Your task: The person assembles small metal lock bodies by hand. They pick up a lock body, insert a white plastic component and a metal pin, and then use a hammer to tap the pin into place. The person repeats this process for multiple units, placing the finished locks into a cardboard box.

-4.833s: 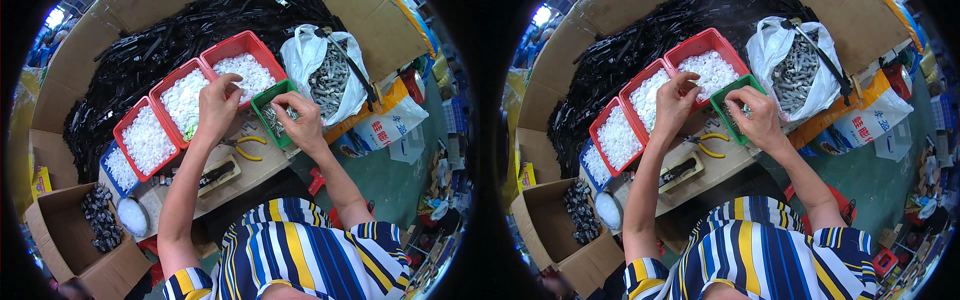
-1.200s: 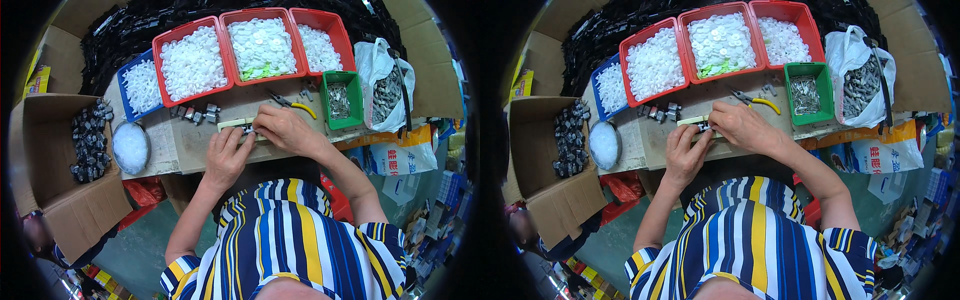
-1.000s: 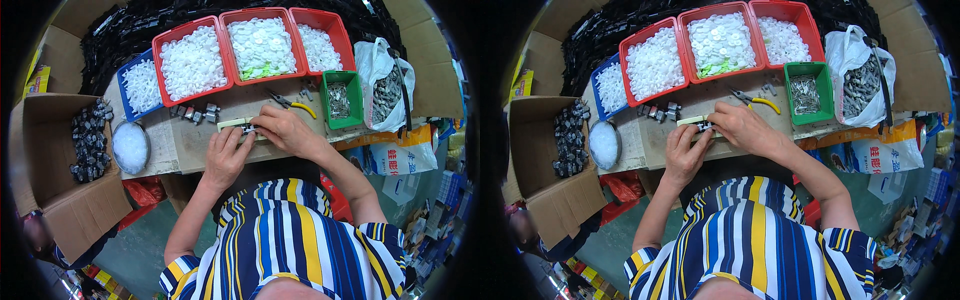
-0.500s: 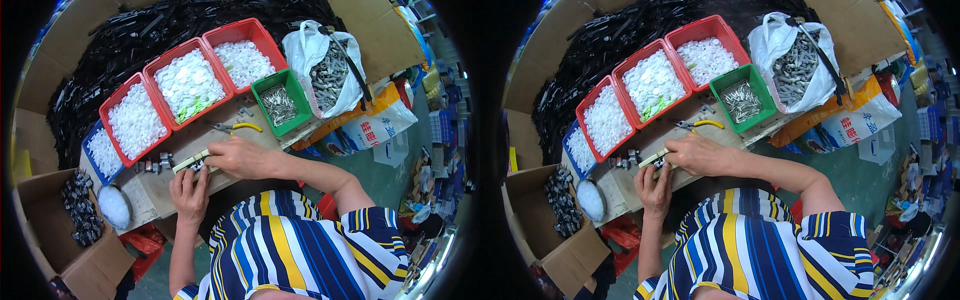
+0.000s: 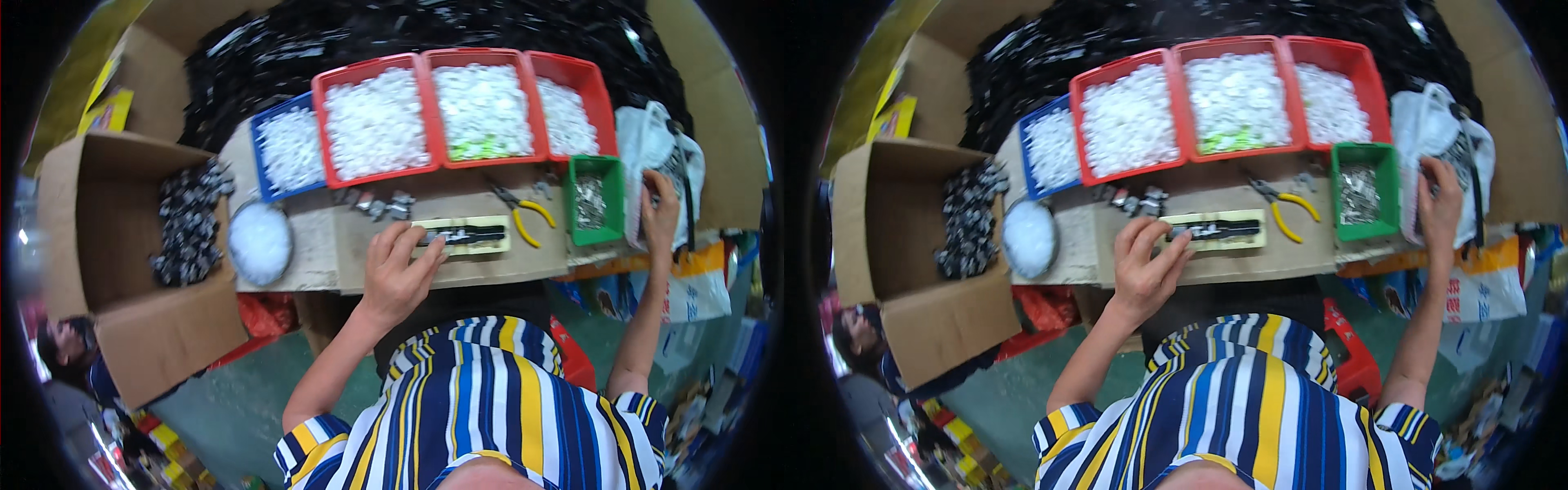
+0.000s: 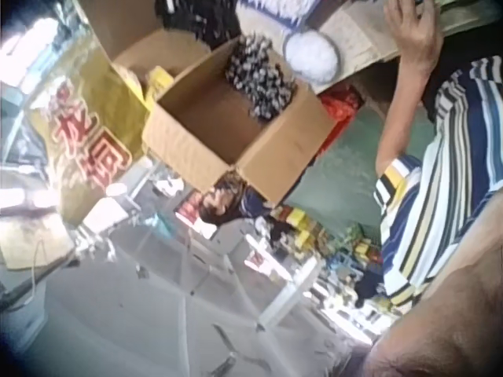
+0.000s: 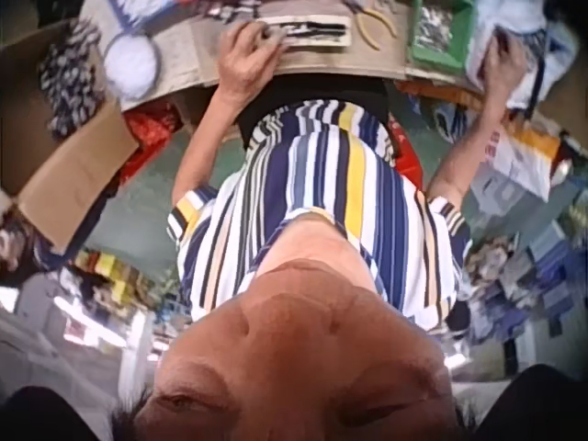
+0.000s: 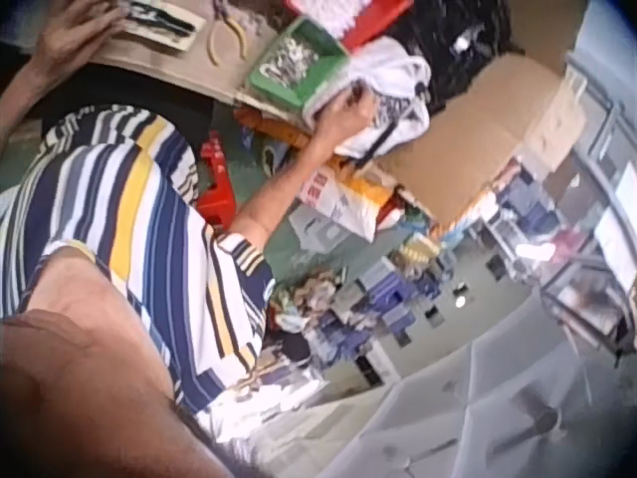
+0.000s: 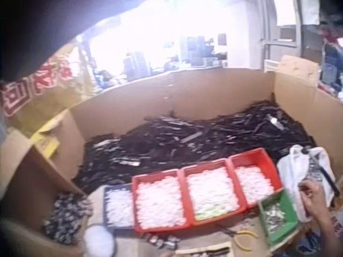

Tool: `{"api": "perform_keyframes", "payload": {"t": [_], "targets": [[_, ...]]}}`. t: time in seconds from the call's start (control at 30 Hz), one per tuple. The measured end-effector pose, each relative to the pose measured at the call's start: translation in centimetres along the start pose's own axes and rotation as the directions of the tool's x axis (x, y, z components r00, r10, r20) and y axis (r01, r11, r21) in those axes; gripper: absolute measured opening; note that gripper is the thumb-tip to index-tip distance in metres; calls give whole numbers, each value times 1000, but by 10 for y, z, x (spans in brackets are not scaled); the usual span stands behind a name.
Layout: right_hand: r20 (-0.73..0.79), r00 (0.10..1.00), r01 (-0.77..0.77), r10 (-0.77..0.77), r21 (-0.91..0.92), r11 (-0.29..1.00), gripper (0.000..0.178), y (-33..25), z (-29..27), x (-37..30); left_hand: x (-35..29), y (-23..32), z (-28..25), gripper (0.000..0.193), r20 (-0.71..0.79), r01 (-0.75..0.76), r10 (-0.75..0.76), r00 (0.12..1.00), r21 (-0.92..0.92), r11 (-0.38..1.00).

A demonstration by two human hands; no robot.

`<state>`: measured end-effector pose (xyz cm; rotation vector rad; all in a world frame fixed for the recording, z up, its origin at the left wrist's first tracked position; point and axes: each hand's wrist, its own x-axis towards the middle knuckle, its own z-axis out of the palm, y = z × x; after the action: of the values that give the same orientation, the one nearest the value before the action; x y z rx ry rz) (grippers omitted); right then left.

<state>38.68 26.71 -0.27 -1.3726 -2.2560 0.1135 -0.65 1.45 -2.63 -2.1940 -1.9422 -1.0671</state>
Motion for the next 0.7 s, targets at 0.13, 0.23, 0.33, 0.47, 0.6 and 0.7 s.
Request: {"api": "perform_keyframes", "payload": {"t": [0.13, 0.23, 0.33, 0.47, 0.6, 0.7], "targets": [[20, 1000, 15, -14, -21, 1000, 21, -5, 0, 5, 10, -34, -29, 29, -130, 96, -78, 988, 139, 986], [52, 999, 2, 2, -77, 997, 21, -8, -1, 6, 26, -62, -56, 19, -210, 228, -178, 961, 247, 942], [36, 999, 40, -37, -85, 996, 19, -12, -1, 6, 38, -96, -74, 14, -261, 300, -216, 941, 346, 889], [42, 998, 47, -44, -53, 997, 18, -9, -1, 5, 49, -139, -80, 16, -266, 368, -271, 925, 445, 817], [77, 997, 29, -24, -65, 997, 19, -11, -3, 4, 57, -155, -75, 21, -237, 424, -352, 906, 475, 771], [80, 997, 2, 3, -58, 998, 22, -15, -3, 1, 60, -160, -65, 22, -238, 422, -350, 906, 451, 786]]}}
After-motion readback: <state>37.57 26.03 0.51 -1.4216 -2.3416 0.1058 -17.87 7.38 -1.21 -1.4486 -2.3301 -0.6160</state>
